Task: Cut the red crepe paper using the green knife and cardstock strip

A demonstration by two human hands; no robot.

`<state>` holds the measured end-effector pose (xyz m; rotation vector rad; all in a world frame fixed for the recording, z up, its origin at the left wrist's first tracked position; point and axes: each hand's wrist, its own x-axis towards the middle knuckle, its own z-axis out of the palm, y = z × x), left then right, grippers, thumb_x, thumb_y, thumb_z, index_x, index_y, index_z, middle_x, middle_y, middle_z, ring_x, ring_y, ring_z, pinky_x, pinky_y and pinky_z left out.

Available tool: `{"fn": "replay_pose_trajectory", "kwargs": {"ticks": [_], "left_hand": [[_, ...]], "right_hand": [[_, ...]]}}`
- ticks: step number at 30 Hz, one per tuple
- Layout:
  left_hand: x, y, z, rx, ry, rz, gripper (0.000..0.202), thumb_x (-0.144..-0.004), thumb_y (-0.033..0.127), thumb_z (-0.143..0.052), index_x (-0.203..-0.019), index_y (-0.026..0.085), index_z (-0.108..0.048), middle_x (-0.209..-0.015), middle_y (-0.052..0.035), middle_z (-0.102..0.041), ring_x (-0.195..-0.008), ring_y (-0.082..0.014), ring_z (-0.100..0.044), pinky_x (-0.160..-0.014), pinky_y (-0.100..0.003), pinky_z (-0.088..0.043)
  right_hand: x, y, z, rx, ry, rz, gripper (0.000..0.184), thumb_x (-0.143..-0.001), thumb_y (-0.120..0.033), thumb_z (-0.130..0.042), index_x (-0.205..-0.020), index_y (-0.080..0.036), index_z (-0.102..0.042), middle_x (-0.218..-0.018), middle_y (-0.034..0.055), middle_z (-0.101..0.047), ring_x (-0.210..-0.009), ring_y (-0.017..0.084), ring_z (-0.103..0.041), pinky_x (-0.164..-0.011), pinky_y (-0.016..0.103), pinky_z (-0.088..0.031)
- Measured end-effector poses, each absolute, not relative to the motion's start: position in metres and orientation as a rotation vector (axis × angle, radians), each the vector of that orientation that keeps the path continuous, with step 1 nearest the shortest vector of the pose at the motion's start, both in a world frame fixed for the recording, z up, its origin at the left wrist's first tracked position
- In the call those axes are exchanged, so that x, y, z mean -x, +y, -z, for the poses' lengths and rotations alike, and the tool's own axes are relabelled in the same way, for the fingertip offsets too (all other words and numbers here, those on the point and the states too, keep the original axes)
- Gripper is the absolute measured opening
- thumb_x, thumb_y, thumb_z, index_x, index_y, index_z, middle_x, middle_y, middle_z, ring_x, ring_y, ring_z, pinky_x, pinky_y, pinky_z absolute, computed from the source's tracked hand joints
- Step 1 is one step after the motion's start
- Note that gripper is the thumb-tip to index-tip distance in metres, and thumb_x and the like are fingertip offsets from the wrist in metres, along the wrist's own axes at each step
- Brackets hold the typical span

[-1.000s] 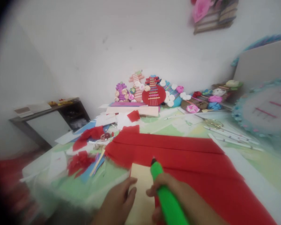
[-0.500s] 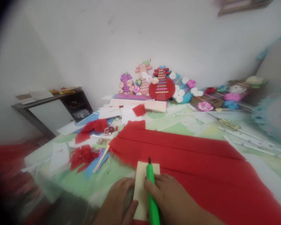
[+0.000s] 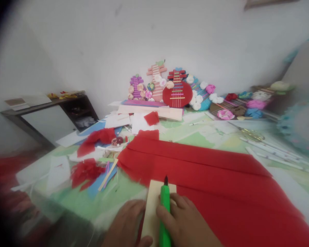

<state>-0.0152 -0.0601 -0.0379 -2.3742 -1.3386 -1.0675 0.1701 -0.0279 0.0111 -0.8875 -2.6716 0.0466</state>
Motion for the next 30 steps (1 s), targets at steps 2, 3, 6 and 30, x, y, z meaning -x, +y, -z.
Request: {"fn": "replay_pose_trajectory", "kwargs": {"ticks": [2,3,6,30], "left_hand": [[0.015,-0.060,0.035,2.427,-1.347,1.047,0.048,-0.088,0.051,-0.025,-0.113,0.013,-0.039,-0.088,-0.0110,-0.062,-0.080,-0.0233,-0.060,-0.067,-0.035,-0.048],[0.016,-0.060,0.034,2.465,-1.348,1.033,0.049,-0.088,0.051,-0.024,-0.114,0.012,-0.039,-0.090,-0.0115,-0.062,-0.081,-0.0235,-0.060,-0.067,-0.035,-0.048],[0.017,-0.061,0.033,2.503,-1.342,1.010,0.052,-0.087,0.053,-0.024,-0.117,0.013,-0.037,-0.091,-0.0119,-0.062,-0.083,-0.0242,-0.060,-0.068,-0.036,-0.049],[0.024,-0.062,0.037,2.664,-1.370,1.038,0.058,-0.083,0.051,-0.039,-0.125,0.014,-0.029,-0.103,-0.0128,-0.058,-0.093,-0.0252,-0.056,-0.078,-0.038,-0.045]], "right_hand": [[-0.167,-0.025,-0.015,0.836,-2.663,-0.062,0.032,-0.068,-0.022,-0.055,-0.100,-0.017,-0.057,-0.106,0.0158,-0.062,-0.100,0.033,-0.054,-0.077,0.046,-0.047],[-0.166,-0.024,-0.016,0.824,-2.676,-0.079,0.033,-0.069,-0.023,-0.054,-0.102,-0.017,-0.056,-0.111,0.0167,-0.059,-0.104,0.034,-0.051,-0.080,0.048,-0.045],[-0.165,-0.022,-0.013,0.853,-2.717,-0.179,0.040,-0.070,-0.026,-0.054,-0.107,-0.013,-0.054,-0.116,0.0201,-0.055,-0.107,0.033,-0.050,-0.084,0.050,-0.042],[-0.165,-0.007,-0.024,0.955,-2.669,-0.436,0.054,-0.062,-0.024,-0.062,-0.114,-0.015,-0.050,-0.111,0.0167,-0.058,-0.103,0.030,-0.052,-0.087,0.043,-0.041]]}}
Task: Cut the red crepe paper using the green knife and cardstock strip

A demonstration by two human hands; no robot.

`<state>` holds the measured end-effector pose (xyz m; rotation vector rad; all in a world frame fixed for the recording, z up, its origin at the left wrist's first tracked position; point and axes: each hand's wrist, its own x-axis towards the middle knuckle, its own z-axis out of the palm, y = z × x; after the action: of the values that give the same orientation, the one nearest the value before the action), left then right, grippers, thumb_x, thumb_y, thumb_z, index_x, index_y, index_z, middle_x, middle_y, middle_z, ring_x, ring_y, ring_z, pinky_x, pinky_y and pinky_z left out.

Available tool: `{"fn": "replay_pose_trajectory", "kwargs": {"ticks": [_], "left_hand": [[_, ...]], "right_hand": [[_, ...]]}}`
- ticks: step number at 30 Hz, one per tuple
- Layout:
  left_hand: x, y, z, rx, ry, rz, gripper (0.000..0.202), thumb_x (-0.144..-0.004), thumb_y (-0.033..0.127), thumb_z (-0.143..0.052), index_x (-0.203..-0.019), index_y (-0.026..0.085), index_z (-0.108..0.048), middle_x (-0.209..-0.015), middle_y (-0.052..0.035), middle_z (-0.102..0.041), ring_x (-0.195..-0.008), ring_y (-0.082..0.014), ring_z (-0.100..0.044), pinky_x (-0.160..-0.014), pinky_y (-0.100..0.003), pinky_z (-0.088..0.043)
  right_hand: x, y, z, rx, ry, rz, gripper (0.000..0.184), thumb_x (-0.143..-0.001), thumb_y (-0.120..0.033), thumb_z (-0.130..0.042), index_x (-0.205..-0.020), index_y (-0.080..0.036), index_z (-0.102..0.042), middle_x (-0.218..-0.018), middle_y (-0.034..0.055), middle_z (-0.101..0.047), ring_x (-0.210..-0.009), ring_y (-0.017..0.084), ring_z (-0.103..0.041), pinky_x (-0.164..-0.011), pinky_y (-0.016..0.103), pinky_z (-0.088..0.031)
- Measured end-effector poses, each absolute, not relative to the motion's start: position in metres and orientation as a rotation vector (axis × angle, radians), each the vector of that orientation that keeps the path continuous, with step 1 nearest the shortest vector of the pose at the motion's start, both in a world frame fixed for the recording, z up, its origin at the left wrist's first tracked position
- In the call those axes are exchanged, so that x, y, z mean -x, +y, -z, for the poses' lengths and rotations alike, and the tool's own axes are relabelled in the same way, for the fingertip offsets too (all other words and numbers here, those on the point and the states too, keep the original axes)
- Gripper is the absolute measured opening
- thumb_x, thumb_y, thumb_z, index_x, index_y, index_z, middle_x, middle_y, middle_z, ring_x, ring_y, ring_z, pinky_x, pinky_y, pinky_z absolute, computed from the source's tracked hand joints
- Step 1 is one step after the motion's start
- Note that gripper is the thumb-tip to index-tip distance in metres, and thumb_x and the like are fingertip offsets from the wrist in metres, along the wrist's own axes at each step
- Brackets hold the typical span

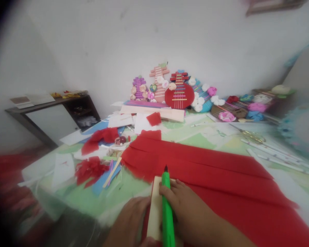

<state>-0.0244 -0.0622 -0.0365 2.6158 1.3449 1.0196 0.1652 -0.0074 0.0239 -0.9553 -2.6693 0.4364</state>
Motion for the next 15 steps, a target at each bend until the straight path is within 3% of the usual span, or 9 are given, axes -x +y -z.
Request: {"fn": "replay_pose_trajectory", "kwargs": {"ticks": [6,15], "left_hand": [[0.023,-0.063,0.039,-2.653,1.479,-1.083,0.056,-0.083,0.050,-0.038,-0.125,0.013,-0.030,-0.099,-0.0122,-0.060,-0.089,-0.0256,-0.058,-0.075,-0.037,-0.047],[0.021,-0.059,0.037,-2.698,1.457,-1.113,0.056,-0.082,0.053,-0.037,-0.123,0.015,-0.032,-0.094,-0.0094,-0.062,-0.083,-0.0235,-0.061,-0.072,-0.034,-0.048]], "right_hand": [[-0.172,-0.008,-0.015,0.946,-2.686,-0.437,0.054,-0.066,-0.032,-0.060,-0.116,-0.012,-0.049,-0.113,0.0185,-0.056,-0.105,0.030,-0.050,-0.090,0.046,-0.038],[-0.166,-0.009,-0.027,0.945,-2.701,-0.491,0.050,-0.067,-0.021,-0.057,-0.116,-0.013,-0.049,-0.110,0.0172,-0.058,-0.104,0.029,-0.051,-0.090,0.044,-0.038]]}}
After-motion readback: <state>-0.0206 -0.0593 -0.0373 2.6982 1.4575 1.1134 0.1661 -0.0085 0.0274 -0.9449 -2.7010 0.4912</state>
